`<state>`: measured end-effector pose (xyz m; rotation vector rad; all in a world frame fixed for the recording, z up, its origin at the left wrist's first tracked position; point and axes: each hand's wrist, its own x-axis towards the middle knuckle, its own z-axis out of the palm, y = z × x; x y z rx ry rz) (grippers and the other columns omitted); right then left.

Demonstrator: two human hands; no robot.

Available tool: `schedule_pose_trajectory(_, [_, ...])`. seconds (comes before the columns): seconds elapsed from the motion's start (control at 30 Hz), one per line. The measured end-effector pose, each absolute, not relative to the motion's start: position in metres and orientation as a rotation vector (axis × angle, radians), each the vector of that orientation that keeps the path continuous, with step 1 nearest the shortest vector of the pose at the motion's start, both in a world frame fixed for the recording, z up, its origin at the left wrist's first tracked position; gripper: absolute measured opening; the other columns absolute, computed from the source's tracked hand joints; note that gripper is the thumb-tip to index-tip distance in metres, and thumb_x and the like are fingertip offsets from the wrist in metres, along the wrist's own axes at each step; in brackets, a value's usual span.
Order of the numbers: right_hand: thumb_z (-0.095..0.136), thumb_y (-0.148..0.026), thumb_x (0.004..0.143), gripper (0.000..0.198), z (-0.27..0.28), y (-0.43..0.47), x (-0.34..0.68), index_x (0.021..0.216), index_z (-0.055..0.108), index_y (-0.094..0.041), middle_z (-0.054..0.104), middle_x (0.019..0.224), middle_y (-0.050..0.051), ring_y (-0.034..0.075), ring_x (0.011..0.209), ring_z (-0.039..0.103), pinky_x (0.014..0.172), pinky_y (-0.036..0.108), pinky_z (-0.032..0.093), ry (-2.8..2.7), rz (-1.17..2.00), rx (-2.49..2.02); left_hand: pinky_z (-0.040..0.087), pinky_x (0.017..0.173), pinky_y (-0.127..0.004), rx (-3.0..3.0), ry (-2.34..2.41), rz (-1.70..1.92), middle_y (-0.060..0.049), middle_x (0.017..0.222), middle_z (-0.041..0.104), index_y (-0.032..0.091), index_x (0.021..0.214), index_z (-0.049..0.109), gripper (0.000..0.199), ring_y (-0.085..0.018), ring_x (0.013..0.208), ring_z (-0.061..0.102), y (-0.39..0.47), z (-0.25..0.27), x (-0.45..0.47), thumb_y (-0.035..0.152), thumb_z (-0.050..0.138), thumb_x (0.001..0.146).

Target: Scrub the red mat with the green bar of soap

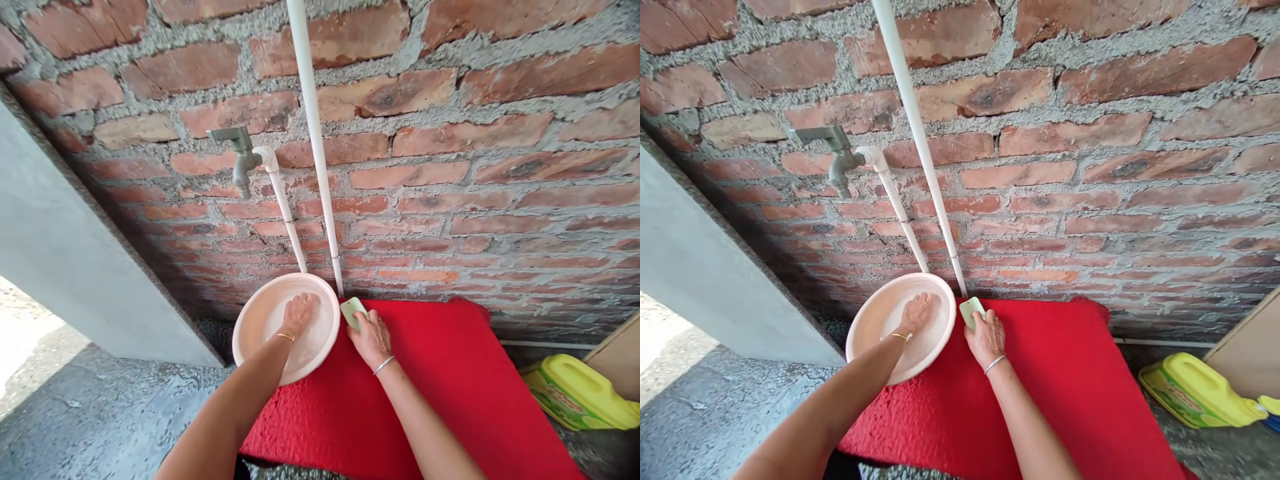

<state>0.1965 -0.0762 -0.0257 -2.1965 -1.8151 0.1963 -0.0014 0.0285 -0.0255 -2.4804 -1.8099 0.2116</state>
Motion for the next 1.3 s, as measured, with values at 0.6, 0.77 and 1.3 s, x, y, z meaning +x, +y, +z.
schedule_pose_trajectory(0.6, [0.052, -0.052, 0.09, 0.043, -0.009, -0.105, 0.308, 0.124, 0.064, -0.027, 0.054, 0.103, 0.007, 0.02, 0.087, 0.059, 0.073, 0.029, 0.044, -1.391, 0.166, -2.433, 0.052, 0.082, -0.034, -2.453, -1.822, 0.232, -0.012, 0.114, 0.061, 0.02, 0.124, 0.056, 0.038, -0.023, 0.105, 0.06, 0.028, -0.022, 0.004, 0.007, 0.035, 0.095])
schedule_pose_trajectory(0.77, [0.064, -0.045, 0.085, 0.034, -0.011, -0.068, 0.219, 0.116, 0.068, -0.03, 0.057, 0.102, 0.004, 0.018, 0.091, 0.059, 0.081, 0.026, 0.042, -1.769, 0.29, -2.157, 0.053, 0.08, -0.035, -2.452, -1.781, 0.238, -0.012, 0.112, 0.06, 0.021, 0.123, 0.056, 0.037, -0.023, 0.101, 0.06, 0.029, -0.025, 0.001, 0.007, 0.037, 0.095])
schedule_pose_trajectory(1.3, [0.045, -0.053, 0.093, 0.056, 0.011, -0.133, 0.438, 0.134, 0.06, -0.018, 0.058, 0.106, 0.017, 0.025, 0.088, 0.064, 0.077, 0.036, 0.045, -1.153, 0.209, -2.771, 0.054, 0.078, -0.033, -2.434, -1.768, 0.217, -0.012, 0.111, 0.061, 0.019, 0.123, 0.056, 0.039, -0.023, 0.103, 0.06, 0.028, -0.029, 0.002, 0.007, 0.031, 0.096])
